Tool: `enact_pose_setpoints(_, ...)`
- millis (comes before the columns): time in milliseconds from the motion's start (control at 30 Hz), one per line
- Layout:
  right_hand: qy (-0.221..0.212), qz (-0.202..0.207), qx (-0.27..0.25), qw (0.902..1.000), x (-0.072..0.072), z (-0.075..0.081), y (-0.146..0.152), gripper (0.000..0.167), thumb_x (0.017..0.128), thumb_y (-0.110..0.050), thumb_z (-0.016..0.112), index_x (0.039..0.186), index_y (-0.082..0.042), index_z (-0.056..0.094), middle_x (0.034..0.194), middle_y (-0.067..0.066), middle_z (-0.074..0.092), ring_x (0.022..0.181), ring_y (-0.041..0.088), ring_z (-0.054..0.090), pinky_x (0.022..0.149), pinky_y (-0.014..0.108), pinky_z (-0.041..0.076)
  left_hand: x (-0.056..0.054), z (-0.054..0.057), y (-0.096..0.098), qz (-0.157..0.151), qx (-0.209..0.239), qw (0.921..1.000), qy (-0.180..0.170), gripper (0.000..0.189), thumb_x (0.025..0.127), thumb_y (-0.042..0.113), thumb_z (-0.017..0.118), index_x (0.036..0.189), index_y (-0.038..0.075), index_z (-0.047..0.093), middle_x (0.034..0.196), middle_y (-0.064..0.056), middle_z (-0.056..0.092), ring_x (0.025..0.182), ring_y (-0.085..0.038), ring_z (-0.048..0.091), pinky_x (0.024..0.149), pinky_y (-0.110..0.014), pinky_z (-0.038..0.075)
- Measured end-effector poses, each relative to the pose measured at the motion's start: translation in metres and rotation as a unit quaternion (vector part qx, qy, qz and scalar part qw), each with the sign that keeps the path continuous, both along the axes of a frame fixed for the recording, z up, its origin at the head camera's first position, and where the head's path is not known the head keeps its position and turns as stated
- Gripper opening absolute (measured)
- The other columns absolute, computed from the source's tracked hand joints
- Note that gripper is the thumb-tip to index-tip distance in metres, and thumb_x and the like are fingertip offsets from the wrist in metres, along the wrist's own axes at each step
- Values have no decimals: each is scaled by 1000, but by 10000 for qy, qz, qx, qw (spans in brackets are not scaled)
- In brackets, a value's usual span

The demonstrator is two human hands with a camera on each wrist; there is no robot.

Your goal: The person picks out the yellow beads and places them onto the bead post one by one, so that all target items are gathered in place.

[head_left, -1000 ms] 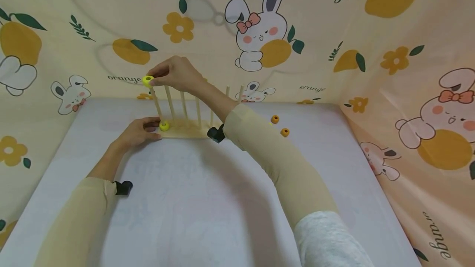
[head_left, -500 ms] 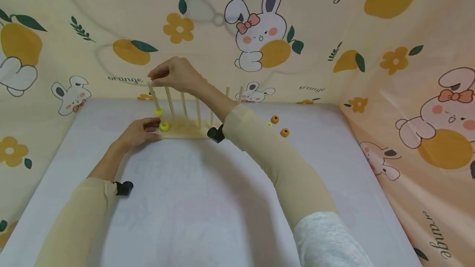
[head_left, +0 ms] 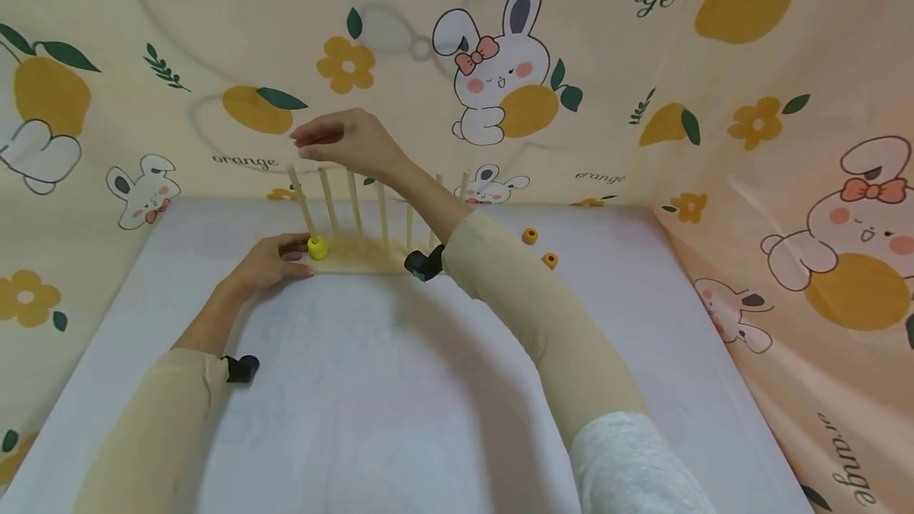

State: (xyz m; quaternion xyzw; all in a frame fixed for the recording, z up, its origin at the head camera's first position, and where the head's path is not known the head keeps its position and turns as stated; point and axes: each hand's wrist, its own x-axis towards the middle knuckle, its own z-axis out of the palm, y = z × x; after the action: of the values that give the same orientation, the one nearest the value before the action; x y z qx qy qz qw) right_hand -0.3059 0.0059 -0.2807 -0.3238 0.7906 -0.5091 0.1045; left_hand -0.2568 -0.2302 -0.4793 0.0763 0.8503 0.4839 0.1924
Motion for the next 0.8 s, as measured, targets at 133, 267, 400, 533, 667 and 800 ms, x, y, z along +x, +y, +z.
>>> enact_pose_setpoints(133, -83, -12, -303, 9995, 1, 1, 10, 33, 92, -13, 72, 123, -3, 69, 110, 3, 73, 97, 8, 68, 88, 19, 54, 0, -2, 1, 42, -23, 10000, 39, 77, 89, 13, 75, 153, 0, 33, 147, -26, 45, 135, -41, 44, 113, -49, 36)
enact_pose_setpoints(267, -254, 101, -479, 9985, 7, 8, 21, 32, 92, -8, 71, 122, 2, 68, 114, 8, 72, 100, 11, 68, 91, 21, 53, 0, -3, 1, 42, -58, 9999, 88, 76, 89, 12, 75, 152, 0, 34, 146, -26, 45, 135, -41, 44, 113, -49, 36)
enact_pose_setpoints(400, -409, 213, -645, 9969, 15, 16, 35, 31, 92, -2, 69, 121, 6, 67, 115, 12, 71, 103, 15, 68, 93, 25, 54, 1, -2, -1, 33, -77, 9999, 107, 74, 90, 10, 74, 152, 0, 34, 147, -26, 44, 135, -41, 43, 114, -49, 36)
enact_pose_setpoints(533, -362, 211, -757, 9963, 12, 15, 49, 31, 91, -2, 69, 121, 7, 66, 116, 15, 70, 103, 18, 68, 93, 28, 55, 1, -1, -2, 19, -119, 9999, 88, 74, 90, 10, 73, 152, -1, 33, 147, -27, 43, 135, -42, 42, 114, -50, 35)
enact_pose_setpoints(667, -188, 177, -848, 9961, 4, 9, 62, 31, 91, -3, 71, 121, 5, 67, 115, 14, 71, 102, 20, 68, 91, 31, 56, 1, 0, -1, 2, -134, 9999, 70, 75, 90, 11, 73, 152, -1, 33, 148, -26, 43, 135, -41, 42, 114, -50, 35)
enact_pose_setpoints(800, -78, 83, -784, 9969, 5, 8, 78, 32, 91, -5, 71, 121, 5, 67, 114, 12, 71, 103, 20, 68, 92, 31, 56, 2, 0, 2, 6, -157, 9998, 96, 76, 90, 13, 75, 152, -1, 34, 147, -27, 44, 134, -41, 43, 113, -50, 36)
